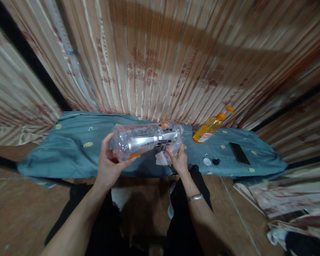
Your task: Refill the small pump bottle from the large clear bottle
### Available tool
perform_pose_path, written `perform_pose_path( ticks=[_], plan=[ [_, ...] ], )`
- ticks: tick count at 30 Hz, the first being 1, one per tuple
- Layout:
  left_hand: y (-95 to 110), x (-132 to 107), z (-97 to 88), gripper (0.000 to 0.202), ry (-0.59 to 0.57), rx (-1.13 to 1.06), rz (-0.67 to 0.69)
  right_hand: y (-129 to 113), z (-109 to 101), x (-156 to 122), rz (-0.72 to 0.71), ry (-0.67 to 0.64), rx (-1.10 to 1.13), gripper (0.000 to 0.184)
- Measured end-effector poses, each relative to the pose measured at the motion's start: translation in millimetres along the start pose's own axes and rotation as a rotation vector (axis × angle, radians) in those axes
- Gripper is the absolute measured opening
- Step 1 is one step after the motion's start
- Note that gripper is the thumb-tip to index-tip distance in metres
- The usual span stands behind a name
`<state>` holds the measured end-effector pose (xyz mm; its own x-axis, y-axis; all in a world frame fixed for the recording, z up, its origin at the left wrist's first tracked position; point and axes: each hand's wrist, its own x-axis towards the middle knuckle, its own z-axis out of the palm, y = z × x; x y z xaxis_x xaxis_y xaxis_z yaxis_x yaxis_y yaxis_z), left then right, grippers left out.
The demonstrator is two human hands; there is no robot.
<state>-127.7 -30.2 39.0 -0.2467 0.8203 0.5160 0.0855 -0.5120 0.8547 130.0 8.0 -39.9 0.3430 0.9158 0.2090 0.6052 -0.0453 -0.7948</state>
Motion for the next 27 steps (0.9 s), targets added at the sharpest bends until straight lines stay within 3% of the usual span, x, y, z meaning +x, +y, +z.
perform_pose_path(
  ticks=[27],
  plan=[
    [-1.8,-0.7,0.7,0.086,0.021,-0.001,-0.025,0.5,-1.1,-0.5,-0.006,-0.006,0.027,0.055]
  ],
)
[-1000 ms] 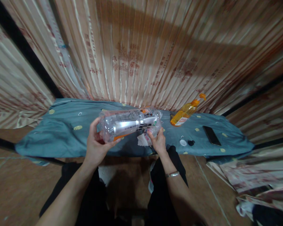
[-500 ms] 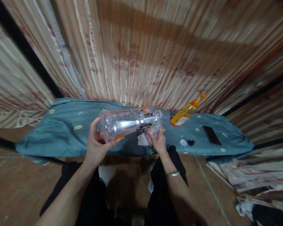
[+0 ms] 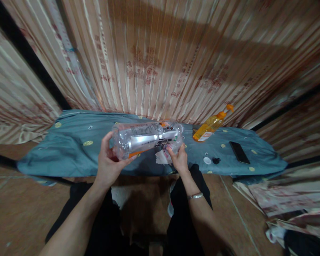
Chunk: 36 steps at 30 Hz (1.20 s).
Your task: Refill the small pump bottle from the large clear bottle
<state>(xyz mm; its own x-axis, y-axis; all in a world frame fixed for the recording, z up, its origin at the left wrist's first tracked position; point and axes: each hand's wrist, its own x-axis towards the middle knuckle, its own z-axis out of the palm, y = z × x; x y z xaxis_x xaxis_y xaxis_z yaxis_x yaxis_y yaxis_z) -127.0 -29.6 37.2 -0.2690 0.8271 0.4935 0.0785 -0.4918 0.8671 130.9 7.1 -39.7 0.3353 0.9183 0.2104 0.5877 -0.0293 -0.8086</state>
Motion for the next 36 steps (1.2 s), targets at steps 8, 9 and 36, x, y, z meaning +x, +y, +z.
perform_pose_path(
  ticks=[8,9,36],
  plan=[
    [0.1,-0.3,1.1,0.087,0.011,0.02,-0.018,-0.2,0.5,0.5,0.006,0.008,-0.015,0.055],
    [0.0,-0.3,1.1,0.088,0.012,0.02,-0.02,-0.7,0.2,0.4,0.009,0.006,-0.017,0.056],
    [0.4,0.4,1.1,0.087,0.007,0.01,-0.009,-0.9,-0.8,-0.3,-0.007,-0.002,-0.004,0.055]
  ],
)
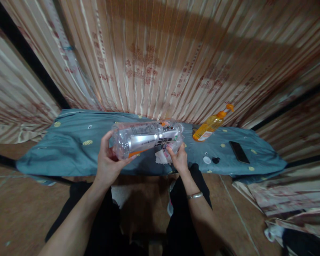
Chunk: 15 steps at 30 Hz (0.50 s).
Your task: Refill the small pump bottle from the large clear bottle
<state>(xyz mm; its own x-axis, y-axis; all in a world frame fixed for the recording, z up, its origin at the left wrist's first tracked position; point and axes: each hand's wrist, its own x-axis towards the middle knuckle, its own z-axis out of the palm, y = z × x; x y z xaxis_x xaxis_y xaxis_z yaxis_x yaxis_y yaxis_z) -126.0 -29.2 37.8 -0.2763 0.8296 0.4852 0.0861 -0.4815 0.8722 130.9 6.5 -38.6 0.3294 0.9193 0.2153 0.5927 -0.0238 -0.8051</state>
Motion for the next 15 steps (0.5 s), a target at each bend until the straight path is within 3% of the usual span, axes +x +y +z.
perform_pose_path(
  ticks=[15],
  plan=[
    [-1.6,-0.2,0.2,0.088,0.007,0.018,0.016,-0.5,0.5,0.4,-0.001,0.015,0.007,0.056]
  ],
)
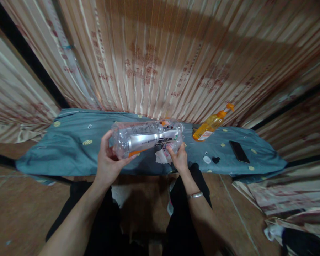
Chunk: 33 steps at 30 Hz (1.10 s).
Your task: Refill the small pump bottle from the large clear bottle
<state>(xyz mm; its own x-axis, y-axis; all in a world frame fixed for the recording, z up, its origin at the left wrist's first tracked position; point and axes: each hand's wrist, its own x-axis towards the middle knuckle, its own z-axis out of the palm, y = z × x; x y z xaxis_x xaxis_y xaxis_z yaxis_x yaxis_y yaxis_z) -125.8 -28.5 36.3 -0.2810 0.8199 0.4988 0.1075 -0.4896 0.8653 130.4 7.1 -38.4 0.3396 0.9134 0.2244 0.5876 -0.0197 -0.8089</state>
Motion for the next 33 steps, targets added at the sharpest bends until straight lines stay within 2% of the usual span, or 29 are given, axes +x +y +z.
perform_pose_path(
  ticks=[12,33],
  plan=[
    [3.8,0.9,0.0,0.086,-0.026,-0.021,-0.011,-0.4,-0.7,-1.0,0.011,-0.004,0.015,0.054],
    [-1.0,0.5,-1.2,0.086,-0.034,-0.031,0.064,1.5,1.2,0.6,0.007,0.012,0.007,0.056]
  ],
)
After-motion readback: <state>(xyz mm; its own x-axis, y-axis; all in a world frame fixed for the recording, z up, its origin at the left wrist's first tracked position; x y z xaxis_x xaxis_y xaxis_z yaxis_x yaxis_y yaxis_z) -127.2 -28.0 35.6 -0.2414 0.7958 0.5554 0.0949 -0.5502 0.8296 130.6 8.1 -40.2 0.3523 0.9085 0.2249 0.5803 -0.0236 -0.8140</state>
